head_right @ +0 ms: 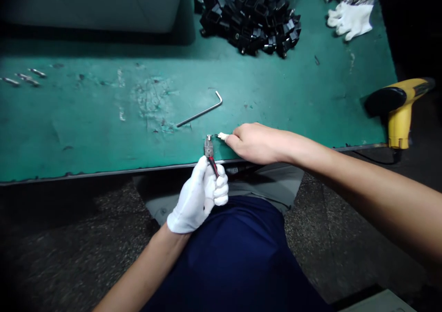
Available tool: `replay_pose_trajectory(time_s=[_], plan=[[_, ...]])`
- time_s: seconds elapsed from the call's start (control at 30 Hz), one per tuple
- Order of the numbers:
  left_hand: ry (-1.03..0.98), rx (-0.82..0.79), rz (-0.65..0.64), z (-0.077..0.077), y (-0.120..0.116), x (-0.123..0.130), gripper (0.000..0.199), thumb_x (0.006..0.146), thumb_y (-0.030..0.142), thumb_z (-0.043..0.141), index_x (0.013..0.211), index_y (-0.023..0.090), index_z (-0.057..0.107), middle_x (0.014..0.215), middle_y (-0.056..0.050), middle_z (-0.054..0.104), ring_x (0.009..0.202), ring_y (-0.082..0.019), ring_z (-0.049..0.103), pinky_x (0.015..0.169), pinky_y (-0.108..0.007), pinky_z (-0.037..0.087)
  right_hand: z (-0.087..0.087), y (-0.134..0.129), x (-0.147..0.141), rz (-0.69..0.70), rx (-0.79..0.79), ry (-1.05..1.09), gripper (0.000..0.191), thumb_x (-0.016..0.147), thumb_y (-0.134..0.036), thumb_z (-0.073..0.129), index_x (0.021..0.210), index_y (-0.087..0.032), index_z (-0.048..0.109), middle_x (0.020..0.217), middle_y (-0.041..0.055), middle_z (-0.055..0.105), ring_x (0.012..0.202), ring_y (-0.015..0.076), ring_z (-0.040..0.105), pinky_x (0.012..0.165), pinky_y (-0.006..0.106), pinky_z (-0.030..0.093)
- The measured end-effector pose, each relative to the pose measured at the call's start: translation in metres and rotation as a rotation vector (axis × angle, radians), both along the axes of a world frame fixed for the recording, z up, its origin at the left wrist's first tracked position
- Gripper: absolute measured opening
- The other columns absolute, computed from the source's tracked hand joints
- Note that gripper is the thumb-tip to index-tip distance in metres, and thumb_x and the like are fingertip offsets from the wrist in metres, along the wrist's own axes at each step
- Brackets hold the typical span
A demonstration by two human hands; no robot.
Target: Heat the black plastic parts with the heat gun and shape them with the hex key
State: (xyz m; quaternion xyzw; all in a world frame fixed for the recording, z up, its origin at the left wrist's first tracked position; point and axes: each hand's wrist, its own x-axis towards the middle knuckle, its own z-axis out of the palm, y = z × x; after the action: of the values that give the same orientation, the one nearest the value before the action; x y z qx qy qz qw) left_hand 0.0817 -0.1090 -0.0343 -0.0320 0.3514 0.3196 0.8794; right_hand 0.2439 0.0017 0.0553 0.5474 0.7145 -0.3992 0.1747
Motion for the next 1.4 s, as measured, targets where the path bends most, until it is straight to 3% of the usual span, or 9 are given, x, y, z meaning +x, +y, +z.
replay_pose_trajectory(time_s=[0.23, 0.33, 0.43, 0.5, 0.77, 1.4], plan=[[-0.131, 0.036, -0.024, -0.014, 0.001, -0.006, 0.053, 0.098, 0.064, 0.036, 0.085, 0.017, 0.058, 0.063, 0.003, 0.047, 0.043, -0.009, 0.039, 0.041, -0.020, 0.029, -0.004, -0.010, 0.009, -0.051, 0.062, 0.107, 0.049, 0.104, -0.052, 0.030, 0.075, -0.022, 0.055, 0.075, 0.0034, 0.067, 0.066, 0.0190, 0.059, 0.059, 0.031, 0.040], [-0.203, 0.035, -0.028, -0.020, 0.001, -0.008, 0.054, 0.099, 0.063, 0.035, 0.085, 0.017, 0.059, 0.063, 0.002, 0.048, 0.044, -0.009, 0.042, 0.041, -0.020, 0.031, -0.004, -0.020, 0.005, -0.023, 0.271, 0.029, 0.045, 0.104, -0.053, 0.032, 0.086, -0.022, 0.058, 0.079, 0.0033, 0.067, 0.067, 0.0198, 0.059, 0.059, 0.032, 0.039], [-0.258, 0.014, -0.039, -0.021, 0.001, -0.010, 0.056, 0.098, 0.064, 0.035, 0.084, 0.017, 0.061, 0.063, 0.002, 0.049, 0.044, -0.010, 0.044, 0.040, -0.021, 0.035, -0.009, -0.029, 0.004, 0.107, 0.525, -0.115, 0.036, 0.102, -0.049, 0.042, 0.108, -0.019, 0.062, 0.099, 0.0092, 0.069, 0.084, 0.0263, 0.063, 0.066, 0.035, 0.040], [-0.278, 0.002, -0.045, -0.021, 0.002, -0.011, 0.057, 0.098, 0.064, 0.034, 0.085, 0.017, 0.062, 0.063, 0.002, 0.051, 0.043, -0.011, 0.046, 0.039, -0.024, 0.040, -0.013, -0.033, 0.005, 0.177, 0.603, -0.174, 0.038, 0.101, -0.048, 0.044, 0.117, -0.018, 0.061, 0.106, 0.0111, 0.068, 0.090, 0.0286, 0.063, 0.069, 0.037, 0.041], [-0.309, 0.005, -0.029, -0.020, 0.002, -0.012, 0.059, 0.100, 0.061, 0.029, 0.085, 0.015, 0.064, 0.061, -0.001, 0.056, 0.041, -0.014, 0.051, 0.039, -0.029, 0.048, -0.020, -0.035, 0.009, 0.255, 0.590, -0.184, 0.041, 0.102, -0.048, 0.042, 0.125, -0.018, 0.061, 0.109, 0.0117, 0.068, 0.091, 0.0283, 0.063, 0.072, 0.037, 0.042], [-0.358, 0.002, -0.041, -0.024, 0.001, -0.014, 0.056, 0.098, 0.063, 0.035, 0.086, 0.017, 0.065, 0.061, 0.000, 0.055, 0.042, -0.014, 0.051, 0.040, -0.029, 0.049, -0.024, -0.036, 0.008, 0.321, 0.598, -0.194, 0.041, 0.106, -0.043, 0.034, 0.114, -0.016, 0.064, 0.097, 0.0093, 0.070, 0.079, 0.0237, 0.065, 0.057, 0.034, 0.029]])
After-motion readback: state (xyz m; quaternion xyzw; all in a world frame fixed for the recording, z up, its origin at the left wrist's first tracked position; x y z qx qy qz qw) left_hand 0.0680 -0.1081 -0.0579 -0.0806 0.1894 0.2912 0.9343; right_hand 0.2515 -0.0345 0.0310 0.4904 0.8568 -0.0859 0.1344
